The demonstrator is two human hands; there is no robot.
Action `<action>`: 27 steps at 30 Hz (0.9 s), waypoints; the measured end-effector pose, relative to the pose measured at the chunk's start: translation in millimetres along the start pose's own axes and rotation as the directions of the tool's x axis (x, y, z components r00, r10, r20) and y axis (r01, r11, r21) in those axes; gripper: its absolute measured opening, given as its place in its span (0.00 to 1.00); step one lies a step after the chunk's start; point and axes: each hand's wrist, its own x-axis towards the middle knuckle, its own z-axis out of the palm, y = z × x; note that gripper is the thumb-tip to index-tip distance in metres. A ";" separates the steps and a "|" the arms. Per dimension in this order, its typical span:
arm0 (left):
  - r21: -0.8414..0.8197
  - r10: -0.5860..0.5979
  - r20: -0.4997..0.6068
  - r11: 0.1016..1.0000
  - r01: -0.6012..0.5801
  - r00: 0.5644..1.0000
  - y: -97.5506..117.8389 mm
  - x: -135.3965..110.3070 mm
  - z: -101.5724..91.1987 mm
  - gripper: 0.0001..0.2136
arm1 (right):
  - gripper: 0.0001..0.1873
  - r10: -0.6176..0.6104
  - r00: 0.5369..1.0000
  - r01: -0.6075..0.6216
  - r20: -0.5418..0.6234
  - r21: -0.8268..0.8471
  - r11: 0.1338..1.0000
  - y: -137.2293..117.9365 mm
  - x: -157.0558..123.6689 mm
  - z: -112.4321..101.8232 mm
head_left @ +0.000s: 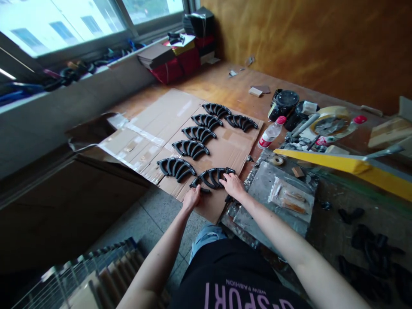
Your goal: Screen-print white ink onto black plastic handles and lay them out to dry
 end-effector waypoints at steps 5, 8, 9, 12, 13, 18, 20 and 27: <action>-0.078 -0.021 0.063 0.997 0.026 0.998 10.8 8.5 7.3 0.23 | 0.23 -0.038 0.999 0.038 0.006 -0.006 0.999 5.0 12.0 -1.9; -0.145 -0.034 0.090 0.988 0.047 0.995 13.4 9.8 8.6 0.22 | 0.24 -0.031 0.999 0.034 0.036 -0.071 0.997 -1.0 12.3 -10.8; -0.164 -0.037 0.096 0.985 0.053 0.995 13.8 9.9 8.6 0.22 | 0.24 -0.026 0.999 0.029 0.029 -0.109 0.994 -6.6 10.5 -13.5; -0.208 -0.044 0.114 0.976 0.067 0.993 14.3 10.1 7.7 0.21 | 0.22 -0.068 0.997 0.062 -0.026 -0.190 0.980 -30.3 2.4 -15.7; -0.219 -0.044 0.120 0.973 0.070 0.992 14.4 10.1 7.1 0.21 | 0.22 -0.091 0.995 0.082 -0.037 -0.197 0.977 -38.5 -0.1 -13.9; -0.245 -0.030 0.150 0.967 0.066 0.988 14.1 9.8 4.3 0.21 | 0.33 -0.080 0.997 0.081 0.013 -0.176 0.981 -63.4 -4.3 7.2; -0.244 -0.016 0.159 0.968 0.055 0.987 13.9 10.4 3.8 0.21 | 0.34 -0.064 0.997 0.070 0.037 -0.180 0.981 -66.1 -3.6 13.9; -0.203 0.139 0.193 0.974 -0.099 0.971 22.5 17.2 9.8 0.23 | 0.18 -0.037 0.999 0.035 -0.012 -0.145 0.989 -55.1 8.5 4.5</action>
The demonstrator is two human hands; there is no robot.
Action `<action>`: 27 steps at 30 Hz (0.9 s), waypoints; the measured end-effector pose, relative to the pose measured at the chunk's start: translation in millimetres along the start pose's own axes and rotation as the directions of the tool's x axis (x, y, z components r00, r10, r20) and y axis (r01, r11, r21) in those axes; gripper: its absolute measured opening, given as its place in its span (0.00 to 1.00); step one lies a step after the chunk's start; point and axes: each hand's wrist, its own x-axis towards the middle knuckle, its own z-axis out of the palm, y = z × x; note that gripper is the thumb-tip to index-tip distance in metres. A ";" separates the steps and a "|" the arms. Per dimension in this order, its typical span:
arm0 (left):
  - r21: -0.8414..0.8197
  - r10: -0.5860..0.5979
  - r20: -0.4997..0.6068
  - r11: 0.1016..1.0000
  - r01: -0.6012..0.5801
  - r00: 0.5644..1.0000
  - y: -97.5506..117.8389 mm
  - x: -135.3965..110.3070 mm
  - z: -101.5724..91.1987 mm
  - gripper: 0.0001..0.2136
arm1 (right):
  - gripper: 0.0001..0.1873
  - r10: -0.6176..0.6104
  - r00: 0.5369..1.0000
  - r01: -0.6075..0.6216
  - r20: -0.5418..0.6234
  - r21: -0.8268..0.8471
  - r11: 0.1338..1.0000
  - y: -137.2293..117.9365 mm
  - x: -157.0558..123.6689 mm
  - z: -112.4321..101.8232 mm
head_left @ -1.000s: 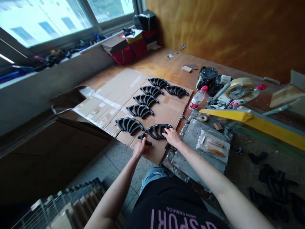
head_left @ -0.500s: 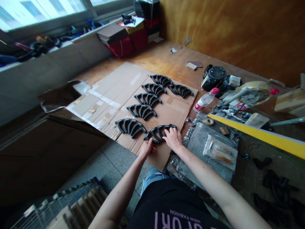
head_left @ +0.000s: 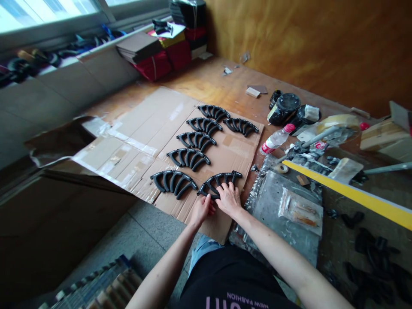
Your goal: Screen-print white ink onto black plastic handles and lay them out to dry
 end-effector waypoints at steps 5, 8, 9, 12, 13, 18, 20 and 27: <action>0.512 0.479 -0.011 0.757 -0.406 0.878 1.1 11.6 9.0 0.17 | 0.21 0.050 0.984 -0.027 -0.173 0.131 0.991 32.1 49.2 -25.8; 0.661 0.583 0.082 0.576 -0.482 0.808 -4.1 17.5 12.0 0.16 | 0.21 0.163 0.953 -0.113 -0.254 0.201 0.973 51.3 100.5 -43.9; 0.675 0.599 0.101 0.546 -0.497 0.795 -6.2 19.1 12.5 0.16 | 0.21 0.212 0.940 -0.157 -0.269 0.212 0.965 57.0 118.2 -48.7; 0.706 0.637 0.106 0.492 -0.509 0.763 -11.5 22.8 13.1 0.15 | 0.22 0.362 0.892 -0.310 -0.269 0.217 0.926 70.5 164.1 -56.7; 0.716 0.652 0.106 0.474 -0.513 0.751 -12.9 23.9 13.2 0.15 | 0.22 0.406 0.878 -0.360 -0.253 0.209 0.909 73.4 176.0 -57.3; 0.739 0.727 0.098 0.404 -0.539 0.679 -18.6 29.5 13.6 0.13 | 0.20 0.477 0.864 -0.452 -0.159 0.171 0.876 75.8 215.3 -55.3; 0.737 0.744 0.094 0.395 -0.548 0.662 -19.8 31.4 13.4 0.12 | 0.20 0.472 0.871 -0.447 -0.139 0.178 0.877 73.7 223.9 -56.5; 0.772 0.700 0.107 0.389 -0.503 0.706 -21.2 32.8 10.8 0.13 | 0.30 0.322 0.932 -0.275 -0.166 0.254 0.927 74.0 181.7 -54.2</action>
